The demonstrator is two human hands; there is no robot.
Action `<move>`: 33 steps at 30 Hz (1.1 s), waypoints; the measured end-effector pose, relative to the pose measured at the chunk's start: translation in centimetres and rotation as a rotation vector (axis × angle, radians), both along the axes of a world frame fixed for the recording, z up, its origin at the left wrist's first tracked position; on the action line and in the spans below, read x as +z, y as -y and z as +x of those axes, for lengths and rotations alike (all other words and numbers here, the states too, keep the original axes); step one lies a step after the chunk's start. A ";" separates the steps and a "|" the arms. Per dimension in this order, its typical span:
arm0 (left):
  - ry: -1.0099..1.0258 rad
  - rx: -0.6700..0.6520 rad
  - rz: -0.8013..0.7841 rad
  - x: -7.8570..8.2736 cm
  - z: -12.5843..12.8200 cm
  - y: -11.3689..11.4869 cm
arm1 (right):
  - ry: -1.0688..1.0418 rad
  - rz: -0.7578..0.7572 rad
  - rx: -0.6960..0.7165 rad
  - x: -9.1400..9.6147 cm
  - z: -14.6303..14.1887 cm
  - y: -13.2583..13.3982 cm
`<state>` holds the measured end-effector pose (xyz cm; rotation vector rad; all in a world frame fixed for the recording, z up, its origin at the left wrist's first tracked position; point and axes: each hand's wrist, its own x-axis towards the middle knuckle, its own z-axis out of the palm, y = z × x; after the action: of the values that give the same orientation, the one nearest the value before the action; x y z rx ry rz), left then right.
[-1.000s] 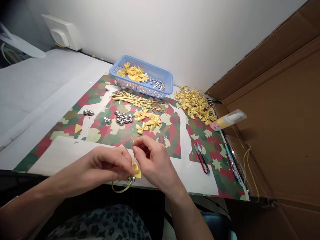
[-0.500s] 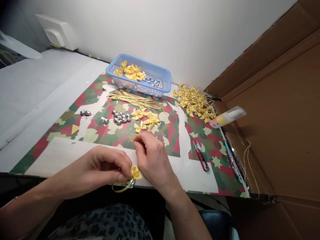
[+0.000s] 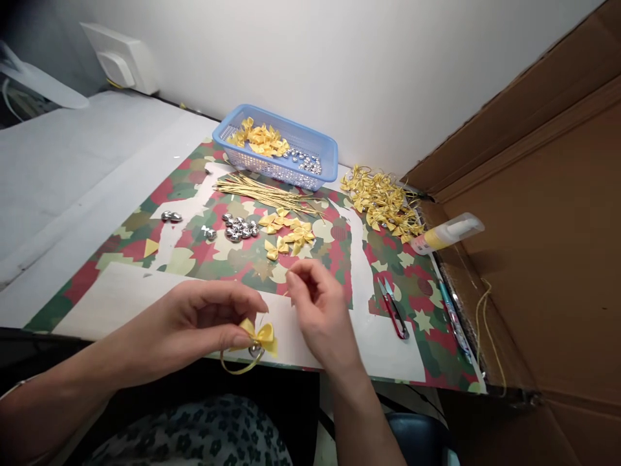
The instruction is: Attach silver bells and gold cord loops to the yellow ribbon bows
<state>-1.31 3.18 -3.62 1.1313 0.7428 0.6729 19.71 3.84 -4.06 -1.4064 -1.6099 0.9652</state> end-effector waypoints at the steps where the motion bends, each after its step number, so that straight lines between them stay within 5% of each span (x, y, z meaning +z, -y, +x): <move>1: -0.025 0.024 0.022 0.0 -0.1 0.1 | -0.134 -0.032 -0.010 0.3 0.3 0.3; 7: -0.156 0.002 0.213 0.1 -0.2 -0.2 | -0.534 -0.122 0.023 2.5 0.6 1.3; 25: -0.286 -0.009 0.292 0.8 0.4 0.4 | -0.711 -0.186 0.104 1.7 -1.0 -0.1; 33: -0.303 0.066 0.397 0.7 0.5 0.6 | -0.700 -0.081 -0.027 2.1 -1.2 0.4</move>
<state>-0.77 2.54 -2.88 1.6013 0.9311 0.7326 18.56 3.41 -2.00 -0.9701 -1.0321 1.3311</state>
